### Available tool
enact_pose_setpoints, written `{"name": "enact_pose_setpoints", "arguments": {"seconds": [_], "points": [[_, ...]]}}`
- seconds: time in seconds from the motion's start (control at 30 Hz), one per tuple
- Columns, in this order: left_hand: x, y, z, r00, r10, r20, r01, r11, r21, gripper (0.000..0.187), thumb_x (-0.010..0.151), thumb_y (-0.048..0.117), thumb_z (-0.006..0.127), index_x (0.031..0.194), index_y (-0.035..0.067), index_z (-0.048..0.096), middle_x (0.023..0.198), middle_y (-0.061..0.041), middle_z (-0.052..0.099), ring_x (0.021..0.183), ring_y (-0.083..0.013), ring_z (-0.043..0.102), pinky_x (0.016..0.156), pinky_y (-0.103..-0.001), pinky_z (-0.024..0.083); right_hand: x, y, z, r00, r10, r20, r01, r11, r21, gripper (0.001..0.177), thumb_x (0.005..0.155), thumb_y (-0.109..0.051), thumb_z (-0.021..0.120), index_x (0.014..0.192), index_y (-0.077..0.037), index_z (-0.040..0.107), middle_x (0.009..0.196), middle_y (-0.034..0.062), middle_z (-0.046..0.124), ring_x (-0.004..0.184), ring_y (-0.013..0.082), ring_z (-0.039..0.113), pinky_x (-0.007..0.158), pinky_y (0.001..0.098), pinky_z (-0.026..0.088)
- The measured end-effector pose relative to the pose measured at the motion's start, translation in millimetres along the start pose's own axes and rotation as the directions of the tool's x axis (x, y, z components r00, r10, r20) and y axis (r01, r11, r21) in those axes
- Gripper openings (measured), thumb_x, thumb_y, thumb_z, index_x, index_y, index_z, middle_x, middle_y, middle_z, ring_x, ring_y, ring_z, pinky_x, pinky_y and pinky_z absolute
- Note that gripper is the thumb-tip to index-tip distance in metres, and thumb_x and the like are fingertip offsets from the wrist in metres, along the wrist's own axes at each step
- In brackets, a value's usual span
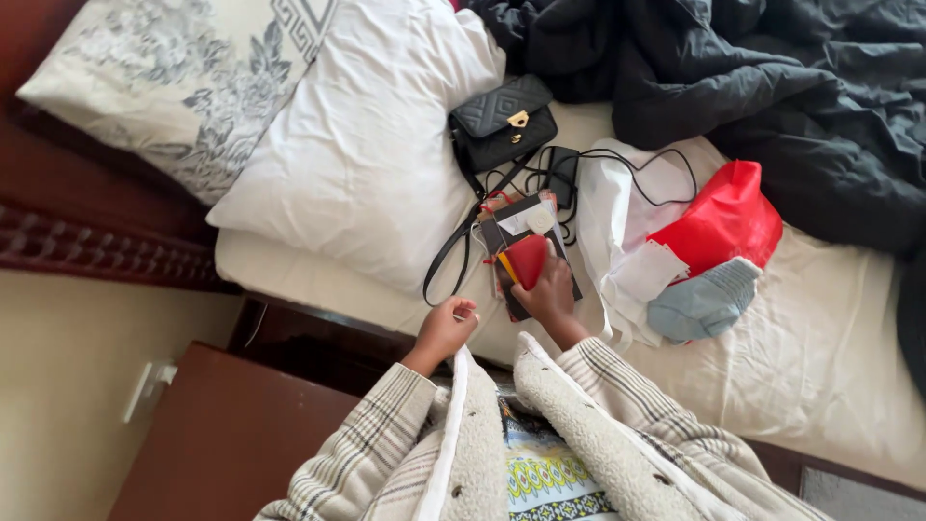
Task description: Emptying a nightstand drawer, disposing of trash in bins, and organizing remaining items on the tabletop.
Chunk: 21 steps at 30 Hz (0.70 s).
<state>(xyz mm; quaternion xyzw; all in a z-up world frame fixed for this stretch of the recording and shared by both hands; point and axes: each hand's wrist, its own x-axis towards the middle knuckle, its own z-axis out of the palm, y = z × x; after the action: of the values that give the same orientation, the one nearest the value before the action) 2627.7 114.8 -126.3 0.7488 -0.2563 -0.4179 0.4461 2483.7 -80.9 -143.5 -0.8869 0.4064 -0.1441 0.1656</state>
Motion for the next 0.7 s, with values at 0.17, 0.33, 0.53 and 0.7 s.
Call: {"name": "enact_pose_setpoints", "arguments": {"seconds": [0.17,0.33,0.53,0.7], "points": [[19.3,-2.6,19.6,0.996,0.016,0.085,-0.015,1.0,-0.001,0.034,0.083,0.026,0.076,0.11,0.005,0.071,0.095,-0.007,0.075,0.082,-0.0174,0.072,0.076,-0.032,0.058,-11.0,29.9,-29.8,0.996,0.068,-0.064,-0.061,0.993,0.097,0.112,0.073,-0.032,0.081,0.161,-0.004,0.018,0.13,0.0267,0.054,0.116,0.0448,0.052,0.102,0.0525,0.044],[33.4,8.3,41.0,0.99,0.035,0.14,-0.039,0.999,0.027,0.032,0.083,0.024,0.075,0.109,0.004,0.071,0.095,-0.008,0.075,0.083,-0.0175,0.072,0.076,-0.033,0.057,-2.7,65.5,-54.9,0.951,0.3,0.072,-0.304,0.951,0.054,0.113,0.075,-0.034,0.081,0.164,-0.008,0.016,0.135,0.0291,0.052,0.121,0.0467,0.051,0.105,0.0525,0.044],[35.1,12.1,62.5,0.984,0.029,0.174,-0.026,0.999,-0.023,0.033,0.084,0.022,0.074,0.11,0.002,0.069,0.094,-0.008,0.076,0.084,-0.0177,0.073,0.077,-0.032,0.058,7.6,134.7,-35.3,0.986,0.164,0.006,-0.164,0.986,0.009,0.115,0.073,-0.036,0.084,0.161,-0.008,0.016,0.149,0.0309,0.042,0.133,0.0514,0.042,0.109,0.0553,0.04],[31.8,-1.9,66.1,0.993,-0.009,0.115,0.003,0.999,0.051,0.032,0.083,0.022,0.075,0.108,0.003,0.07,0.093,-0.008,0.076,0.086,-0.0179,0.072,0.078,-0.033,0.057,18.7,153.6,-33.1,0.934,0.269,0.233,-0.251,0.962,-0.103,0.122,0.068,-0.037,0.084,0.164,-0.015,0.012,0.145,0.0262,0.042,0.129,0.0498,0.043,0.105,0.0552,0.043]]}}
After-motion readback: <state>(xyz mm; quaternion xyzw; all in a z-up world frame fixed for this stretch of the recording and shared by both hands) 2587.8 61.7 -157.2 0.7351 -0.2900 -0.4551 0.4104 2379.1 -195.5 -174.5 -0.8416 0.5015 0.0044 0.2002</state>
